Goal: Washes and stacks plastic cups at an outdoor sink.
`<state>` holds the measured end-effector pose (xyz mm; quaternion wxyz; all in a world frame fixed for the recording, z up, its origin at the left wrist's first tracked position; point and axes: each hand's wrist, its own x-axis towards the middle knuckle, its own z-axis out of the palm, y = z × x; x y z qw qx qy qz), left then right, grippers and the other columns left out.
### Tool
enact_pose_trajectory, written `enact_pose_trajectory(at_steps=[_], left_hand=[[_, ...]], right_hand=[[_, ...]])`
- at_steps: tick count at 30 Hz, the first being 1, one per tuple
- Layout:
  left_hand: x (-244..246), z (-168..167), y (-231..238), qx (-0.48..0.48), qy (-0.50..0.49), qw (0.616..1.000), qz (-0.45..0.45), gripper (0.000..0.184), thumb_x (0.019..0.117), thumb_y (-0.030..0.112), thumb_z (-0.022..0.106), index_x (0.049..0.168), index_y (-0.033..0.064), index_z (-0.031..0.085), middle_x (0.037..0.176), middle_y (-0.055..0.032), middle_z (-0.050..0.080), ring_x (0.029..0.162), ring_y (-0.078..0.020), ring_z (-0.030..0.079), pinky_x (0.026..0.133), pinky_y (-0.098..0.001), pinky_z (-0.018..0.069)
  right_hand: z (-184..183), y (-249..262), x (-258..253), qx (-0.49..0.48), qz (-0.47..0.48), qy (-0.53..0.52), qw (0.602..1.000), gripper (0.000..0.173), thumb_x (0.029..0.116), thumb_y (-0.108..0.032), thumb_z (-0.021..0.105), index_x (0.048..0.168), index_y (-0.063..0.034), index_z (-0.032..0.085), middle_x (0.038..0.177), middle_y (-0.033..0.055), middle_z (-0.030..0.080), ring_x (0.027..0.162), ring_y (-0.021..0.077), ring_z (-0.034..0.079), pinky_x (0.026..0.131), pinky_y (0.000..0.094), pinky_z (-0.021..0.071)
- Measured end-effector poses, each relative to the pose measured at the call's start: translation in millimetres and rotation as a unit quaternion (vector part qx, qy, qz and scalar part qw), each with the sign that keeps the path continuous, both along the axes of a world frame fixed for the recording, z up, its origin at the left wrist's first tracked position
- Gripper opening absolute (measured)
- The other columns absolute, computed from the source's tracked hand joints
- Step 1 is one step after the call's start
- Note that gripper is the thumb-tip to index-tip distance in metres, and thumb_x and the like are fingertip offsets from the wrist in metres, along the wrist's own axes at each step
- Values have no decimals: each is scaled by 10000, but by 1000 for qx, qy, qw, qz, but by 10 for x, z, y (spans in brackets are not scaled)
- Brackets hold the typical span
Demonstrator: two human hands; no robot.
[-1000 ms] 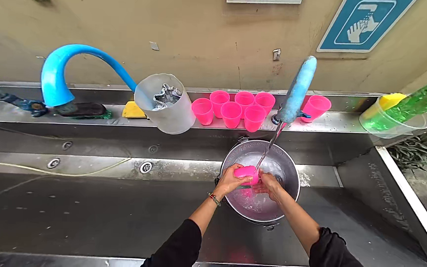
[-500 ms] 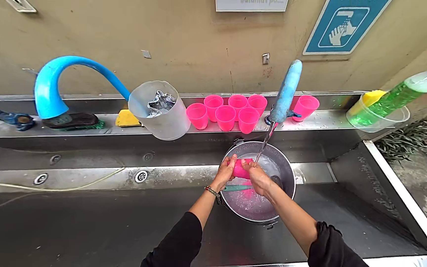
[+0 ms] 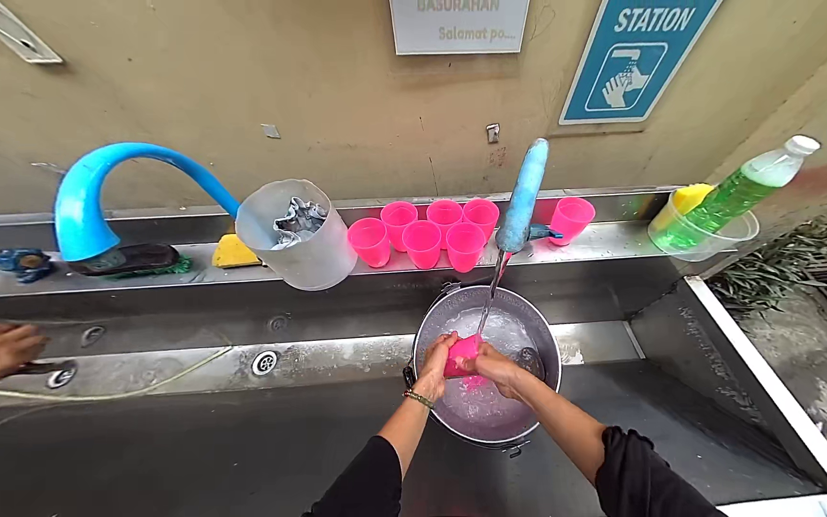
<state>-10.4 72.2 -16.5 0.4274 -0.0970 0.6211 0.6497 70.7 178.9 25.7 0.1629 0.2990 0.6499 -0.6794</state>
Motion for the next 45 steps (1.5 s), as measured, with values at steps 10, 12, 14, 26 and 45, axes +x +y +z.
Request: enact_pose_trajectory(at_steps=[10, 12, 14, 26, 45], left_hand=[[-155, 133, -30, -21, -27, 999, -22, 272, 1072, 305, 474, 1035, 73, 611, 819, -85, 626, 668, -172, 610, 571, -314, 504], [-240, 215, -72, -70, -34, 991, -107, 266, 1069, 296, 482, 1047, 64, 611, 878, -102, 633, 728, -190, 620, 624, -334, 521], [-344, 279, -72, -129, -34, 968, -215, 306, 1083, 318, 429, 1043, 72, 607, 862, -86, 618, 684, -157, 577, 598, -298, 479], [-339, 333, 41, -241, 90, 953, -158, 397, 1086, 370, 444, 1180, 22, 610, 993, -165, 613, 754, -218, 586, 631, -366, 496], [686, -139, 45, -202, 277, 914, -218, 519, 1126, 310, 260, 1233, -59, 610, 1062, -216, 652, 876, -303, 663, 800, -465, 547]], right_hand=[[367, -304, -18, 304, 313, 9, 900, 403, 980, -36, 516, 1367, 75, 535, 1349, 293, 589, 1311, 416, 543, 1099, 577, 392], [276, -236, 73, 414, 431, 58, 800, 328, 998, -7, 484, 1297, 92, 576, 1297, 299, 616, 1280, 447, 559, 1084, 582, 404], [86, -68, 175, 486, 454, 145, 732, 346, 1026, 53, 403, 1317, 107, 581, 1362, 276, 609, 1351, 403, 533, 1178, 498, 353], [-279, -41, 186, 38, 29, 118, 992, 338, 893, -31, 702, 1219, 42, 651, 1201, 152, 680, 1144, 172, 638, 1020, 339, 506], [128, 963, 562, 64, 36, 8, 997, 168, 1052, -104, 533, 1150, 21, 587, 814, 47, 583, 588, 99, 556, 579, 277, 510]])
